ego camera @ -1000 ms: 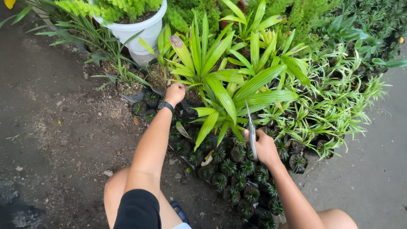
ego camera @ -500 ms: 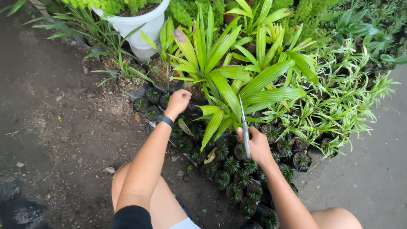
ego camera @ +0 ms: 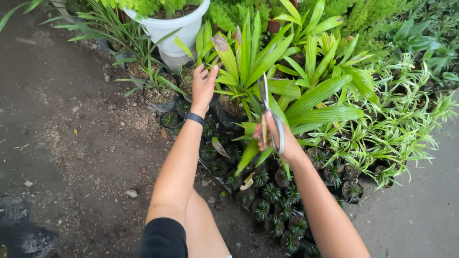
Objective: The person trims the leaves of various potted plants using shears. They start with a small bush, then squat to trim a cluster of long-leafed plants, and finally stand to trim a larger, round bush.
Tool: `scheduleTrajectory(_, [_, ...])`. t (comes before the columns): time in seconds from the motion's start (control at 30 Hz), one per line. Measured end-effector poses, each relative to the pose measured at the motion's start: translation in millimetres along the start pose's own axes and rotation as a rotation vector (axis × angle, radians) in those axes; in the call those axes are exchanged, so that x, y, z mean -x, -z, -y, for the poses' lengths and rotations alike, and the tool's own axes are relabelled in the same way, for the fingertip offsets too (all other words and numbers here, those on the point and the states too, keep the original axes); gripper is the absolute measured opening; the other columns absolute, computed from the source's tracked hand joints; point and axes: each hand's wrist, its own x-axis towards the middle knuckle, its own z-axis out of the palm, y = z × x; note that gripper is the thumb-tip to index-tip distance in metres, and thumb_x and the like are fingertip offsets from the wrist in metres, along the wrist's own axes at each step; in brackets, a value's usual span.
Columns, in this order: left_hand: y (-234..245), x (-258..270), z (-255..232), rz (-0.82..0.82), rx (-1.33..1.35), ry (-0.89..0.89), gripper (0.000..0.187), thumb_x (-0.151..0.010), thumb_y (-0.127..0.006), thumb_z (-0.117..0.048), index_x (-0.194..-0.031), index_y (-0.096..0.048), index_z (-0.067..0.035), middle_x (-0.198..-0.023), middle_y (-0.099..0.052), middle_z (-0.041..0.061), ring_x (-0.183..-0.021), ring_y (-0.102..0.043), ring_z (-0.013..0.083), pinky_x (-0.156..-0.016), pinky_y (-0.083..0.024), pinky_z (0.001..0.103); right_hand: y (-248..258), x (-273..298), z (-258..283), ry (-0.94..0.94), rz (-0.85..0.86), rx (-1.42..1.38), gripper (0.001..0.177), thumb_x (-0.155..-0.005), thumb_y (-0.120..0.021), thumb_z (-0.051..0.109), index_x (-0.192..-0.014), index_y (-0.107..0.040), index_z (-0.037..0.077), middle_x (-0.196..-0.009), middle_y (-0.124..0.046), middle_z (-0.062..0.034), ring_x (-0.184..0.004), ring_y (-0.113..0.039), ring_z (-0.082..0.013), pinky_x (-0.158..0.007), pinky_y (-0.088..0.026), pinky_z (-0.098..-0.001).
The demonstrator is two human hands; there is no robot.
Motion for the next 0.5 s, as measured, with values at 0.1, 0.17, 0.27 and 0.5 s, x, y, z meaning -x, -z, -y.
scheduleTrajectory(0.1, [-2.6, -18.8, 15.4, -0.018, 0.111, -0.032, 0.089, -0.095, -0.07, -0.046, -0.158, -0.023, -0.005, -0.154, -0.04, 0.028, -0.137, -0.054, 0.0352, -0.109, -0.05, 0.044, -13.5, -29.2, 2.3, -0.149, 0.181, -0.128, 0.086, -0.086, -0.034, 0.083, -0.101, -0.065, 0.005, -0.09, -0.071, -0.0112, -0.071, -0.066, -0.0208, -0.069, -0.056, -0.037])
scheduleTrajectory(0.17, [-0.3, -14.0, -1.0, 0.017, 0.024, -0.117, 0.085, -0.093, -0.072, -0.042, -0.157, -0.03, -0.007, -0.156, -0.038, 0.026, -0.137, -0.05, 0.0369, -0.109, -0.048, 0.045, -23.4, -49.5, -0.1, -0.183, 0.207, -0.141, 0.089, -0.086, -0.035, 0.086, -0.101, -0.065, 0.004, -0.091, -0.07, -0.0127, -0.073, -0.066, -0.0226, -0.07, -0.057, -0.0385])
scheduleTrajectory(0.27, [-4.1, -22.8, 18.2, 0.058, -0.219, -0.32, 0.069, -0.096, -0.073, -0.036, -0.154, -0.047, -0.009, -0.156, -0.043, 0.023, -0.14, -0.046, 0.0385, -0.113, -0.043, 0.047, -32.8, -71.6, -6.7, -0.261, 0.243, -0.168, 0.094, -0.084, -0.036, 0.089, -0.102, -0.065, 0.001, -0.093, -0.07, -0.0153, -0.076, -0.067, -0.0259, -0.072, -0.058, -0.0405])
scheduleTrajectory(0.5, [-1.7, -51.2, 52.8, 0.132, -0.01, -0.087, 0.046, -0.105, -0.057, -0.031, -0.145, -0.06, -0.007, -0.146, -0.066, 0.014, -0.135, -0.064, 0.0278, -0.112, -0.049, 0.039, -54.1, -83.7, -2.2, -0.312, 0.212, -0.053, 0.101, -0.076, -0.037, 0.091, -0.107, -0.066, -0.001, -0.098, -0.072, -0.0174, -0.079, -0.07, -0.0269, -0.079, -0.061, -0.0428])
